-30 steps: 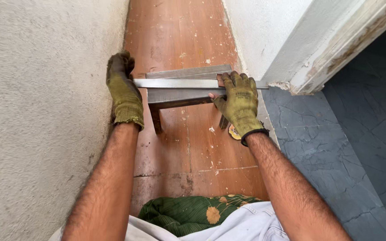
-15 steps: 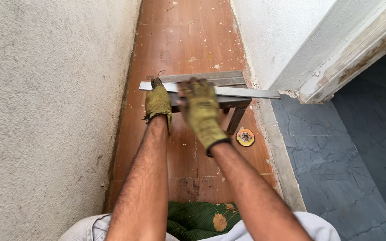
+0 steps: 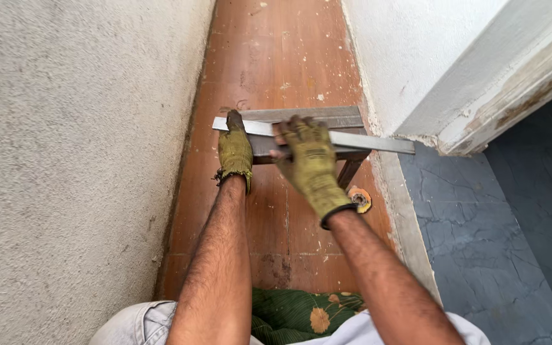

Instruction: The person files a long metal bar using a metal file on a small stool. They repeatedly rub the file along the bar's edges and surfaces, occasionally repositioning the bar to work on different sections.

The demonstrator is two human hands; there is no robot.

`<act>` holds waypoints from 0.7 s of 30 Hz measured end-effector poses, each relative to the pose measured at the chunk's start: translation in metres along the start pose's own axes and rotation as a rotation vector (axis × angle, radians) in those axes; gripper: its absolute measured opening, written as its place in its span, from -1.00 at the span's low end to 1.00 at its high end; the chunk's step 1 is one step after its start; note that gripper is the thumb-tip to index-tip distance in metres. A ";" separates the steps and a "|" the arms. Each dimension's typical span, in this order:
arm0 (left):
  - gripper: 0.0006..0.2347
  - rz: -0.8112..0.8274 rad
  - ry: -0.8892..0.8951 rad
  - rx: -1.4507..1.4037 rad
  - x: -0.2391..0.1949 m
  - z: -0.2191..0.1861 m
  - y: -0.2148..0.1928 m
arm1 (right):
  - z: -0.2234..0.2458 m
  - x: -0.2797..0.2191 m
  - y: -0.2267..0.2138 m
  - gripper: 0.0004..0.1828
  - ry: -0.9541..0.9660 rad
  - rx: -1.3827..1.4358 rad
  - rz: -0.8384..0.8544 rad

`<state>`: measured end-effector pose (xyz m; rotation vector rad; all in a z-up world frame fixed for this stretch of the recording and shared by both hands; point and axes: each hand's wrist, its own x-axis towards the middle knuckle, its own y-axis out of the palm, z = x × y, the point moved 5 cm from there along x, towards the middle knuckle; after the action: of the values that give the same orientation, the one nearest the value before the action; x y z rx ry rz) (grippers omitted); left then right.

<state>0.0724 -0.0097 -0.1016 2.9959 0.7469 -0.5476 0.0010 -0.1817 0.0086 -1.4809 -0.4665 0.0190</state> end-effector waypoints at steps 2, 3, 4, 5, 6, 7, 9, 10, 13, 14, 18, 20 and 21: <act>-0.40 0.046 0.086 -0.106 -0.005 -0.012 -0.001 | 0.013 0.013 0.002 -0.27 -0.011 0.020 0.056; -0.39 0.027 0.092 -0.079 -0.005 -0.017 -0.003 | 0.019 0.018 0.004 -0.27 -0.013 0.032 0.085; -0.38 0.009 0.085 -0.051 -0.010 -0.015 -0.005 | 0.023 0.017 0.002 -0.33 -0.047 0.053 0.038; -0.37 -0.009 0.078 -0.022 -0.015 -0.013 -0.007 | 0.028 0.016 0.000 -0.39 -0.081 0.074 -0.009; -0.37 -0.011 0.089 -0.034 -0.018 -0.016 -0.007 | 0.029 0.016 -0.004 -0.44 -0.116 0.089 -0.064; -0.38 -0.013 0.100 -0.045 -0.021 -0.018 -0.008 | 0.027 0.018 -0.001 -0.47 -0.049 0.073 0.018; -0.38 0.019 0.068 -0.058 -0.028 -0.018 -0.006 | 0.018 0.013 0.006 -0.54 0.089 0.039 0.183; -0.38 0.053 0.033 -0.056 -0.027 -0.020 -0.006 | 0.024 0.016 0.004 -0.59 0.025 0.062 0.115; -0.38 0.038 0.031 -0.030 -0.027 -0.020 -0.011 | 0.036 0.019 0.007 -0.72 -0.040 0.120 0.008; -0.38 0.015 0.049 -0.024 -0.025 -0.021 -0.010 | 0.035 0.021 0.010 -0.76 0.017 0.126 0.029; -0.40 0.079 0.070 -0.169 -0.019 -0.016 -0.005 | 0.044 0.028 0.004 -0.72 -0.189 0.180 -0.086; -0.40 0.025 0.118 -0.089 -0.015 -0.015 -0.006 | 0.031 0.029 0.010 -0.74 0.026 0.179 0.100; -0.38 0.036 0.074 -0.096 -0.013 -0.011 -0.004 | 0.023 0.028 0.012 -0.73 0.133 0.176 0.194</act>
<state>0.0639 -0.0112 -0.0868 2.9481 0.7005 -0.3905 0.0224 -0.1504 0.0050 -1.3396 -0.2067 0.1121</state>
